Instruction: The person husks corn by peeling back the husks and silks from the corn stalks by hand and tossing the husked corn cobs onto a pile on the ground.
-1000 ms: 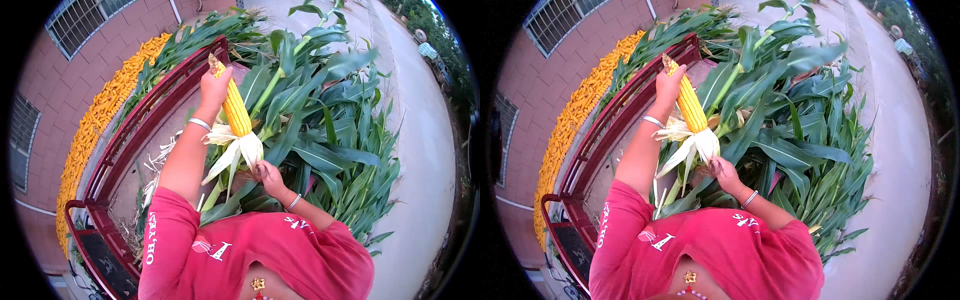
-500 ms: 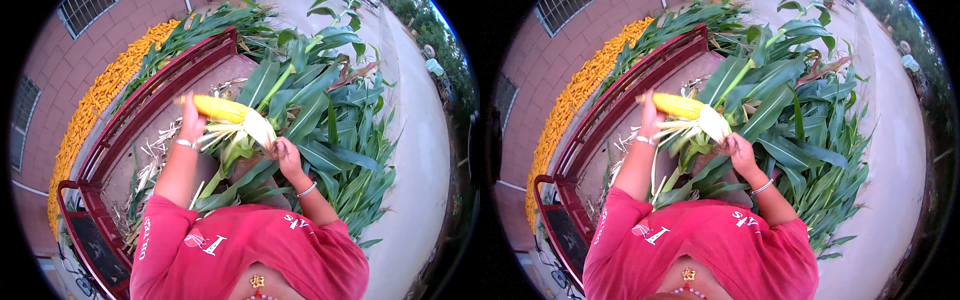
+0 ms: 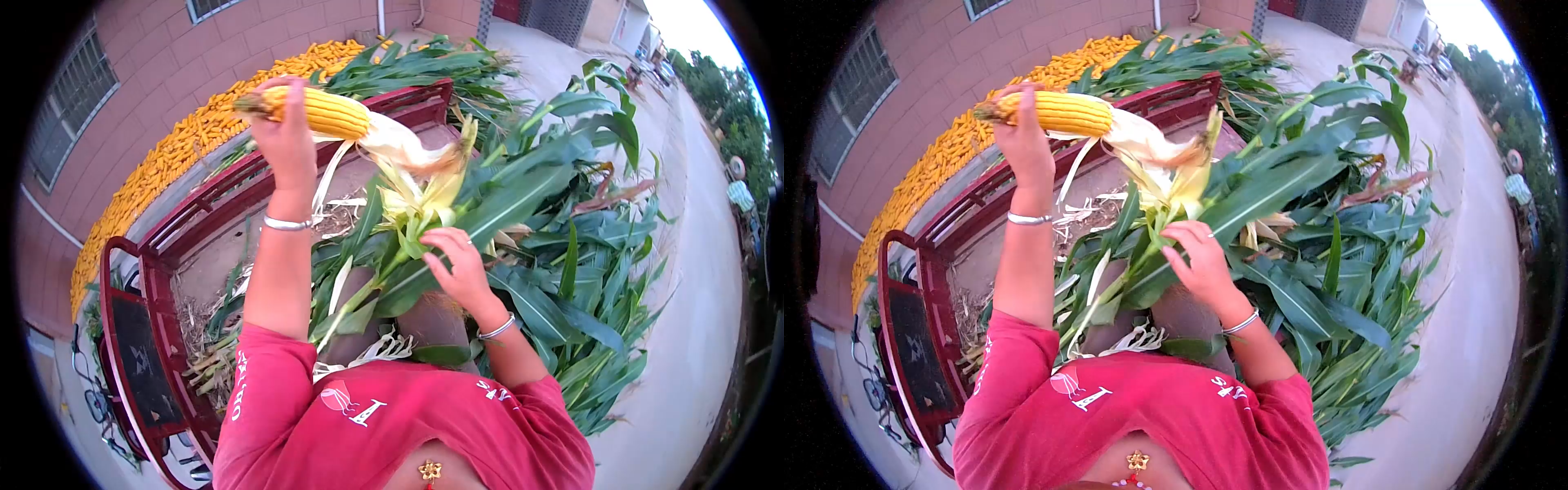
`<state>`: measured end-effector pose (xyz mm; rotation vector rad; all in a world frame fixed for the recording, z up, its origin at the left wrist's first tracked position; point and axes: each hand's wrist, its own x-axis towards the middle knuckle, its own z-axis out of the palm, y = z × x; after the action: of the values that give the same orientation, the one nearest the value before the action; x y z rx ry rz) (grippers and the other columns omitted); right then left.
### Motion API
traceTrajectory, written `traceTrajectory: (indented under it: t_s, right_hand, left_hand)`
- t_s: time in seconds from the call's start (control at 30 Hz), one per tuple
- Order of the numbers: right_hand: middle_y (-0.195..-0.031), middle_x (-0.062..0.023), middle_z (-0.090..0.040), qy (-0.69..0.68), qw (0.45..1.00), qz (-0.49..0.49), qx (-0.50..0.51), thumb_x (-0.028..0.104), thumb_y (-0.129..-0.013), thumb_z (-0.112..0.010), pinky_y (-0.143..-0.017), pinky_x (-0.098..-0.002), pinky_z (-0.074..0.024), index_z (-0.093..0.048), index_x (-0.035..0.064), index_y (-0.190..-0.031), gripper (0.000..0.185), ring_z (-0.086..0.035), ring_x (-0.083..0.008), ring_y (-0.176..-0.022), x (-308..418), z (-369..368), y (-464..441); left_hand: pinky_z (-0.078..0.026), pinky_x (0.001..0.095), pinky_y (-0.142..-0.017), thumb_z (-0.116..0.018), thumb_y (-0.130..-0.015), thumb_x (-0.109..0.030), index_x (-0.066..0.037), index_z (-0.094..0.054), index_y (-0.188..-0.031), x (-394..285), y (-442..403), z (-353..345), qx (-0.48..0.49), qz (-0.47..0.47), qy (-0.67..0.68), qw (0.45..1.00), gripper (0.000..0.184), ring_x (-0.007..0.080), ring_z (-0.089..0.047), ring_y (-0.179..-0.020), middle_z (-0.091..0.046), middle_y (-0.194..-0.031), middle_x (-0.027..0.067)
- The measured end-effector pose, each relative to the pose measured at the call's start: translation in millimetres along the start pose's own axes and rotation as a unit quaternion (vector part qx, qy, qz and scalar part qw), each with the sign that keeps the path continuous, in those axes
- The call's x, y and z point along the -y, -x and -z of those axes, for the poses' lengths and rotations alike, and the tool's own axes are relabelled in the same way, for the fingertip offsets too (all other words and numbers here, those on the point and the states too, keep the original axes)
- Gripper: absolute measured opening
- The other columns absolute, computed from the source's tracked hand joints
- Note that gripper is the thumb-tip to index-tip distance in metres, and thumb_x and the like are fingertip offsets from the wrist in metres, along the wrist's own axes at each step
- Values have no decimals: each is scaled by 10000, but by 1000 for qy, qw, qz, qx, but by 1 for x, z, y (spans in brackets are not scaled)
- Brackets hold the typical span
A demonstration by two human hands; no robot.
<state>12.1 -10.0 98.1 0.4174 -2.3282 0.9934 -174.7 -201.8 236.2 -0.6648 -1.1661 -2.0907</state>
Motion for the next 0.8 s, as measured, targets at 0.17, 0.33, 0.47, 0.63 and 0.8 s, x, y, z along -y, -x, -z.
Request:
traceTrajectory:
  t_s: [0.17, 0.33, 0.47, 0.63, 0.8]
  right_hand:
    - [-1100, -124, -603, 100, 948, 199, 225, 189, -713, -721, -983, -402, -405, -596, 88, -1142, 458, -528, -284, -1117, -7, -51, -13]
    - [-925, -113, -634, 209, 842, 258, 426, 150, -705, -669, -845, -419, -476, -615, 98, -1015, 318, -616, -269, -943, -52, -133, -6]
    - [-771, -96, -640, 160, 878, 266, 365, 87, -732, -572, -661, -409, -506, -598, 90, -794, 67, -652, -282, -746, -62, -161, -23]
    - [-774, -110, -623, 186, 894, 242, 329, 20, -653, -592, -653, -430, -509, -597, 99, -793, 160, -637, -315, -746, -40, -149, -85]
    - [-1014, -122, -670, 198, 906, 164, 336, -16, -599, -677, -761, -408, -513, -667, 110, -1022, 441, -636, -342, -915, -49, -87, -143]
  left_hand:
    - [-460, 238, -749, -646, -851, -33, -28, -544, -975, -18, 48, 14, 176, -25, -136, 975, 161, 100, -557, -831, -590, -919, 39]
    - [-459, 239, -739, -646, -840, -24, -30, -541, -969, -19, 82, 51, 132, 56, -117, 983, 166, 93, -550, -820, -587, -927, 39]
    - [-462, 251, -771, -641, -843, -17, -25, -533, -980, -39, 84, 80, 94, 78, -130, 984, 175, 107, -559, -847, -590, -937, 49]
    - [-478, 266, -780, -623, -842, 15, -14, -530, -998, -74, 61, 108, 83, -66, -204, 973, 183, 136, -573, -857, -598, -957, 76]
    - [-484, 264, -716, -704, -773, -6, -37, -556, -968, -106, 58, 104, 100, -131, -244, 955, 247, 128, -569, -804, -597, -926, 54]
